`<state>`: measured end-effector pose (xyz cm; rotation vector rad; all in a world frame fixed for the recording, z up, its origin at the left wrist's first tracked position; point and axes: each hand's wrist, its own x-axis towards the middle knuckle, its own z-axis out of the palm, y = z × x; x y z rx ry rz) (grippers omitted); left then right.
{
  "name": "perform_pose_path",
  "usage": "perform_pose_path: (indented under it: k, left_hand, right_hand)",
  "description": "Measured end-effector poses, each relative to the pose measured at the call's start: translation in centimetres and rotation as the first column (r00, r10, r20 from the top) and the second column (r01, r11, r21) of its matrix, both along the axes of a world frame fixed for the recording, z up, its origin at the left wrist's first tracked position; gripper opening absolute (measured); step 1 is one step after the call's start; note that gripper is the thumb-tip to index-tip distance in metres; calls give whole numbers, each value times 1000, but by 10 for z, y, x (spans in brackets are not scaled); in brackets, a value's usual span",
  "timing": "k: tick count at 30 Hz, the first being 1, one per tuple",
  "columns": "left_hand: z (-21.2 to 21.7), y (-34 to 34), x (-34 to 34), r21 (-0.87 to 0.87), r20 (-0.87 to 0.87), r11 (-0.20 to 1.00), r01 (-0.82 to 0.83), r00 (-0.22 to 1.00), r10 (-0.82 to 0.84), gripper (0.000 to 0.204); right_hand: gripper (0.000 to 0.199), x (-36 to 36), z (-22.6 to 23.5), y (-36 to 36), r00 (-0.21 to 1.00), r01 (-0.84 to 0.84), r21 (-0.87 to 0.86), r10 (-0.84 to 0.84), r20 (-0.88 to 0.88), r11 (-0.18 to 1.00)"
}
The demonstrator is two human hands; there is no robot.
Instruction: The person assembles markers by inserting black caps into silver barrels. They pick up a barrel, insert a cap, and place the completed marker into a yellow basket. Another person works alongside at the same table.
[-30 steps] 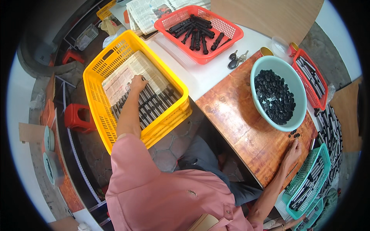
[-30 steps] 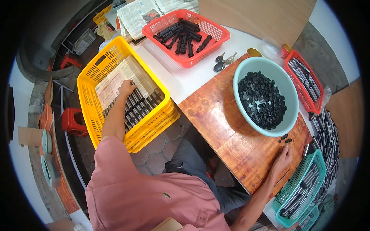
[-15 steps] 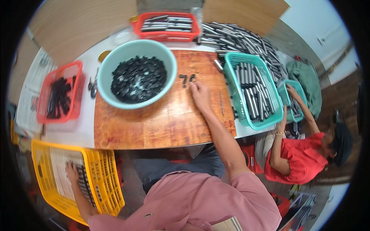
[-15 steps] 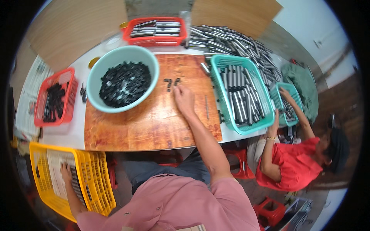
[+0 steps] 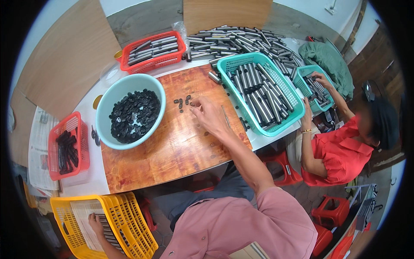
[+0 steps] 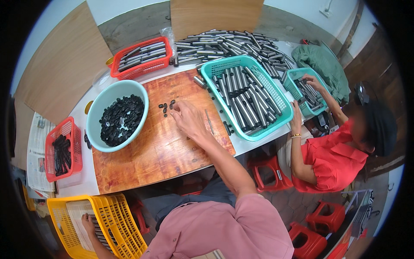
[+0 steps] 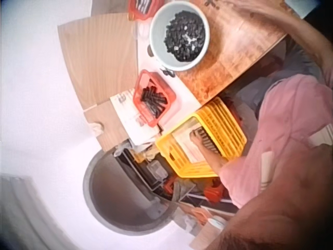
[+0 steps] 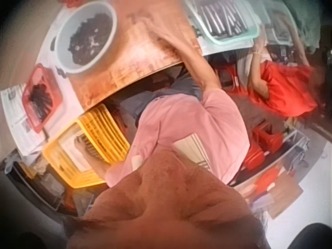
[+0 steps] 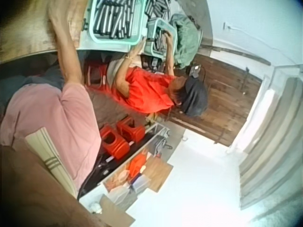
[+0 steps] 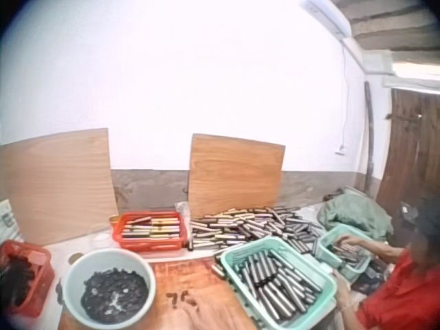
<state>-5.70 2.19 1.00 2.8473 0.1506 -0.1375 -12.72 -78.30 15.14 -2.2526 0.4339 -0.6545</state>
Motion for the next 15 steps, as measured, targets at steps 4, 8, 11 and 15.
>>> perform_pose_path:
  k: [4, 8, 11, 15]
  left_hand:
    - [25, 11, 18, -63, 292, 991, -122, 947, 135, 41]
    - [86, -14, 42, -30, 570, 999, -42, 820, 52, 37]
    - [152, -96, 58, 71, 732, 994, 89, 672, -112, 34]
    - [225, -231, 58, 87, 747, 911, 403, 579, -327, 24]
  right_hand:
    - [39, -42, 29, -43, 988, 145, -373, -118, 96, 916]
    - [48, -95, 53, -105, 917, 253, -514, -372, -142, 820]
    - [68, -127, 43, -151, 693, 349, -518, -587, -418, 781]
    - [103, -146, 21, -202, 539, 323, -347, -472, -698, 881]
